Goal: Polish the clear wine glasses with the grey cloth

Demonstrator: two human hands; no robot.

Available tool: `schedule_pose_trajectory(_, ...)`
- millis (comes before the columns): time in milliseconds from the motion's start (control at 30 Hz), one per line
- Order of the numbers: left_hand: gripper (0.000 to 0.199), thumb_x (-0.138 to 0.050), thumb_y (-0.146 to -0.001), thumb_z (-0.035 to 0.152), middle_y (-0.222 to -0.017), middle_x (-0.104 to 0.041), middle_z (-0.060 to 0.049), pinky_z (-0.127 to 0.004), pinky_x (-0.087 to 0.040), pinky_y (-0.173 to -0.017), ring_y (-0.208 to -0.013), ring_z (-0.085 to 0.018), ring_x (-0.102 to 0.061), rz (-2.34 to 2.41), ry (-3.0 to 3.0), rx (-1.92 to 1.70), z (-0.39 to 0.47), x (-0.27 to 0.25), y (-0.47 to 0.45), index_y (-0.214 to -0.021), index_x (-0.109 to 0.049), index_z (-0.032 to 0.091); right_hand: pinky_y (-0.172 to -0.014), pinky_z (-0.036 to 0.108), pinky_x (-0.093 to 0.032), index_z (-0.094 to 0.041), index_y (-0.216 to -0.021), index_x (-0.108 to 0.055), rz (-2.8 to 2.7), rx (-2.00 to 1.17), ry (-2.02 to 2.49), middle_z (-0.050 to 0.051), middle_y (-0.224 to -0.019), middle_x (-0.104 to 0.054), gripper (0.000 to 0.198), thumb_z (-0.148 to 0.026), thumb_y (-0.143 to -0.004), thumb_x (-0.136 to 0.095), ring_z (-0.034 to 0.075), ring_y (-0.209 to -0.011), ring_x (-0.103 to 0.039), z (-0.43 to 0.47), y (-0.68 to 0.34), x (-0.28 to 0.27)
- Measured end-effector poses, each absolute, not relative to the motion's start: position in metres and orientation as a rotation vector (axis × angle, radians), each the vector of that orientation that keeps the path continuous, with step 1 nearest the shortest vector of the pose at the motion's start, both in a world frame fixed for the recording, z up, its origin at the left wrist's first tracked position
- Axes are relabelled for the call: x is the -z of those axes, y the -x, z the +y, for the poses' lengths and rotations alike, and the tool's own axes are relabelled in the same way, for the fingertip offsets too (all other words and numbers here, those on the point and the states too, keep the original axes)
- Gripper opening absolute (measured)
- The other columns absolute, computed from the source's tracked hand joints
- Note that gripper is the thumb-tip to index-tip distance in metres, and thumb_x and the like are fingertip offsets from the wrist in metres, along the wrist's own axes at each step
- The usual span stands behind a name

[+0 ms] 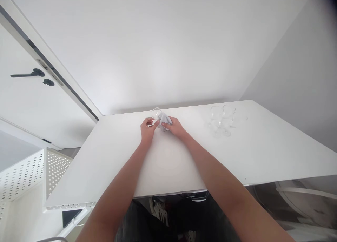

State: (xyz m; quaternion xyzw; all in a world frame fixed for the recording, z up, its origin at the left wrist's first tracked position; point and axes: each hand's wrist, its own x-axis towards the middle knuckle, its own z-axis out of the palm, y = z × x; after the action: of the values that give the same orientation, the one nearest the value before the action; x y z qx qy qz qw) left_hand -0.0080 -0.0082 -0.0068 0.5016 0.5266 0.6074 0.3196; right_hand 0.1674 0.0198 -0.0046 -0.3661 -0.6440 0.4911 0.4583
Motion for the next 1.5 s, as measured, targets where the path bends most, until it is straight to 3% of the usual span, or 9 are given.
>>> schedule_pose_trajectory(233, 0.066, -0.079, -0.08, 0.055, -0.139, -0.063, -0.014, -0.041, -0.053, -0.099, -0.123, -0.027, -0.064, 0.964, -1.204, -1.475, -0.007, 0.003, 0.006, -0.135, -0.055, 0.027, -0.065, 0.032, -0.049, -0.016, -0.086, -0.07, -1.401, -1.681, 0.81, 0.005, -0.08, -0.069, 0.041, -0.051, -0.071, -0.086, 0.02, -0.073, -0.064, 0.016, -0.171, -0.003)
schedule_pose_trajectory(367, 0.067, -0.081, -0.079, 0.054, -0.144, -0.06, -0.014, -0.042, -0.053, -0.101, -0.125, -0.029, -0.063, 0.86, -1.201, -1.491, -0.009, -0.002, 0.004, -0.135, -0.056, 0.028, -0.07, 0.031, -0.052, -0.02, -0.105, -0.07, -1.356, -1.764, 0.697, 0.005, -0.095, -0.073, 0.043, -0.046, -0.075, -0.085, 0.02, -0.082, -0.066, 0.012, -0.171, -0.006)
schedule_pose_trajectory(500, 0.069, -0.083, -0.078, 0.05, -0.143, -0.06, -0.014, -0.037, -0.054, -0.099, -0.126, -0.028, -0.062, 0.828, -1.245, -1.49, -0.012, -0.005, 0.003, -0.137, -0.055, 0.026, -0.074, 0.035, -0.055, -0.017, -0.103, -0.068, -1.421, -1.814, 0.633, 0.008, -0.094, -0.074, 0.045, -0.041, -0.071, -0.088, 0.022, -0.081, -0.068, 0.01, -0.166, -0.005)
schedule_pose_trajectory(700, 0.07, -0.083, -0.079, 0.046, -0.146, -0.058, -0.014, -0.034, -0.061, -0.076, -0.115, -0.028, -0.066, 0.862, -1.22, -1.482, -0.016, -0.007, 0.002, -0.14, -0.052, 0.028, -0.059, 0.034, -0.054, -0.02, -0.106, -0.059, -1.468, -1.653, 0.648, 0.003, -0.081, -0.071, 0.053, -0.04, -0.068, -0.09, 0.019, -0.063, -0.064, 0.007, -0.158, -0.007)
schedule_pose_trajectory(833, 0.068, -0.08, -0.081, 0.048, -0.146, -0.057, -0.014, -0.033, -0.062, -0.068, -0.108, -0.028, -0.069, 0.855, -1.185, -1.466, -0.015, -0.006, 0.004, -0.14, -0.052, 0.028, -0.058, 0.034, -0.056, -0.022, -0.109, -0.057, -1.382, -1.798, 0.593, 0.003, -0.082, -0.072, 0.05, -0.044, -0.075, -0.086, 0.019, -0.062, -0.066, 0.006, -0.159, -0.007)
schedule_pose_trajectory(1000, 0.065, -0.079, -0.082, 0.049, -0.151, -0.054, -0.013, -0.038, -0.065, -0.073, -0.108, -0.028, -0.07, 0.763, -1.148, -1.443, -0.014, -0.006, 0.005, -0.139, -0.054, 0.029, -0.058, 0.035, -0.058, -0.017, -0.096, -0.064, -1.262, -1.949, 0.622, 0.008, -0.078, -0.073, 0.042, -0.053, -0.08, -0.08, 0.021, -0.062, -0.068, 0.009, -0.164, -0.004)
schedule_pose_trajectory(1167, 0.068, -0.082, -0.081, 0.047, -0.155, -0.051, -0.013, -0.04, -0.063, -0.085, -0.124, -0.031, -0.063, 0.621, -1.189, -1.424, -0.014, -0.007, 0.007, -0.141, -0.055, 0.029, -0.064, 0.036, -0.061, -0.015, -0.095, -0.067, -1.238, -2.077, 0.603, 0.01, -0.083, -0.075, 0.04, -0.051, -0.082, -0.079, 0.024, -0.069, -0.072, 0.009, -0.172, -0.004)
schedule_pose_trajectory(1300, 0.071, -0.082, -0.081, 0.046, -0.155, -0.051, -0.013, -0.039, -0.063, -0.082, -0.13, -0.032, -0.058, 0.57, -1.238, -1.39, -0.016, -0.007, 0.008, -0.144, -0.052, 0.03, -0.066, 0.038, -0.061, -0.015, -0.093, -0.067, -1.305, -2.17, 0.528, 0.01, -0.079, -0.073, 0.041, -0.052, -0.081, -0.08, 0.024, -0.069, -0.071, 0.006, -0.179, -0.005)
schedule_pose_trajectory(1500, 0.065, -0.082, -0.082, 0.043, -0.151, -0.055, -0.013, -0.039, -0.057, -0.094, -0.129, -0.029, -0.058, 0.62, -1.272, -1.462, -0.012, -0.003, 0.008, -0.14, -0.057, 0.028, -0.066, 0.031, -0.054, -0.015, -0.091, -0.068, -1.485, -2.013, 0.568, 0.004, -0.078, -0.069, 0.04, -0.045, -0.073, -0.088, 0.018, -0.07, -0.065, 0.008, -0.172, -0.006)
